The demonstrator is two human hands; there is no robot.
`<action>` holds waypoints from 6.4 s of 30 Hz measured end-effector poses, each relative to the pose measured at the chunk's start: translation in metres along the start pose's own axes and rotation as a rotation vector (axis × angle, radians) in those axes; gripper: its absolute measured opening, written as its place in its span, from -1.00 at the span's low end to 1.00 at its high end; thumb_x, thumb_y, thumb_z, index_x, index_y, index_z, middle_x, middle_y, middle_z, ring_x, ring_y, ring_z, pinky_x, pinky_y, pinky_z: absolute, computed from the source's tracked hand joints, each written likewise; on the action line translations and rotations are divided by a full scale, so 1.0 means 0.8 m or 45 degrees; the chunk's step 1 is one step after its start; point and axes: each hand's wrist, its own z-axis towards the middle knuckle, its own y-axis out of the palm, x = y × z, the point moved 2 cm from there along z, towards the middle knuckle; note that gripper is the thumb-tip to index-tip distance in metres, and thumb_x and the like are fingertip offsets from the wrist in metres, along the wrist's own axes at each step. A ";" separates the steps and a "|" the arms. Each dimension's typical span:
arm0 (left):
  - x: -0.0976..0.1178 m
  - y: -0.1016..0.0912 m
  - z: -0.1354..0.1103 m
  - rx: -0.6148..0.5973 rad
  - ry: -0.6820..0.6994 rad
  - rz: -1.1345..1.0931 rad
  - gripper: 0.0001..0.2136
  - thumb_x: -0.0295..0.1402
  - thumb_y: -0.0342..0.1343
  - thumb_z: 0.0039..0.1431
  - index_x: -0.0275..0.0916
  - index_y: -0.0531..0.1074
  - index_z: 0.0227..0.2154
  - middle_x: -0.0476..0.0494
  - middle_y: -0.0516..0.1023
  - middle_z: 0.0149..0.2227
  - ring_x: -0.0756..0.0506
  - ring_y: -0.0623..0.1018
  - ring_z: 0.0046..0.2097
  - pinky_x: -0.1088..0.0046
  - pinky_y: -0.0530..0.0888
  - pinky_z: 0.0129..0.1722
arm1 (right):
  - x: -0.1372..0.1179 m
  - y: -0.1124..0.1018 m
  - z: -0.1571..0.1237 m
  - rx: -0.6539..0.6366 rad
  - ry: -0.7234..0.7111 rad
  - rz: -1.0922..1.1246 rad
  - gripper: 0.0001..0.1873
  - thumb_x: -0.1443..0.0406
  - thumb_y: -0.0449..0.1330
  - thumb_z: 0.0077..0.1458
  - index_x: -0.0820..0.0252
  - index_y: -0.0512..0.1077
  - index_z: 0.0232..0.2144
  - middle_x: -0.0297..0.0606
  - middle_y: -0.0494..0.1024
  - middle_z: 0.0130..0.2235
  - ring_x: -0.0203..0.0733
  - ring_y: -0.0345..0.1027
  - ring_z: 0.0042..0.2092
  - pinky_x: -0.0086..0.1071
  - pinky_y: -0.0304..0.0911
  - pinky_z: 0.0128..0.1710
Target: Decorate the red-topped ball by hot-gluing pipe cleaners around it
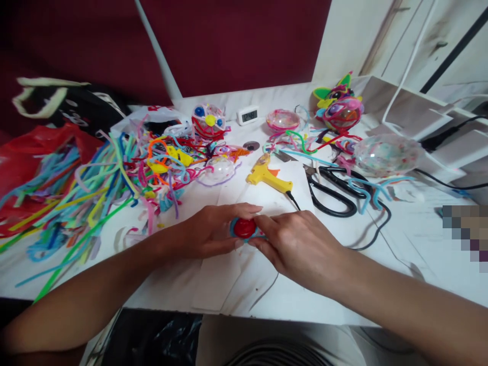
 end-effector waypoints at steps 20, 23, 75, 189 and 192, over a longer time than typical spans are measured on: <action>0.001 0.003 0.002 0.047 0.047 0.061 -0.66 -0.40 0.06 0.20 -0.19 0.25 0.04 -0.25 0.31 0.20 -0.19 0.22 0.29 0.07 0.17 0.30 | 0.020 0.000 0.004 0.098 -0.002 0.385 -0.84 0.27 0.11 0.22 0.15 0.39 -0.15 -0.30 0.56 -0.37 -0.29 0.41 -0.40 -0.42 0.23 -0.42; 0.001 0.002 0.003 0.016 0.041 0.095 -0.70 -0.37 0.03 0.24 -0.20 0.23 0.03 -0.25 0.29 0.22 -0.15 0.18 0.31 0.11 0.13 0.33 | 0.020 0.002 0.006 0.145 0.107 0.503 -0.88 0.28 0.18 0.18 0.09 0.41 -0.20 -0.38 0.58 -0.37 -0.39 0.40 -0.46 -0.51 0.21 -0.49; -0.007 -0.004 -0.006 0.235 0.582 0.560 -0.91 -0.48 0.19 0.16 -0.32 0.48 -0.25 -0.15 0.58 -0.08 -0.12 0.50 0.05 0.24 0.48 0.12 | 0.023 0.005 0.004 0.159 0.141 0.628 -0.84 0.29 0.12 0.21 0.17 0.40 -0.16 -0.30 0.55 -0.28 -0.37 0.43 -0.32 -0.56 0.26 -0.42; -0.012 -0.008 -0.015 0.277 0.007 0.330 -0.44 -0.28 0.23 0.02 -0.22 0.16 0.06 -0.24 0.43 0.00 -0.20 0.42 0.06 0.17 0.37 0.07 | 0.017 0.013 0.014 0.216 0.295 0.696 -0.86 0.28 0.18 0.13 0.16 0.44 -0.22 -0.41 0.48 -0.45 -0.46 0.17 -0.57 -0.53 0.12 -0.57; -0.014 -0.011 -0.013 0.219 0.057 0.346 -0.48 -0.32 0.20 0.04 -0.23 0.17 0.06 -0.24 0.42 0.02 -0.19 0.39 0.10 0.18 0.32 0.11 | 0.017 0.013 0.013 0.229 0.289 0.671 -0.86 0.28 0.18 0.14 0.16 0.43 -0.22 -0.42 0.48 -0.45 -0.46 0.16 -0.58 -0.53 0.12 -0.57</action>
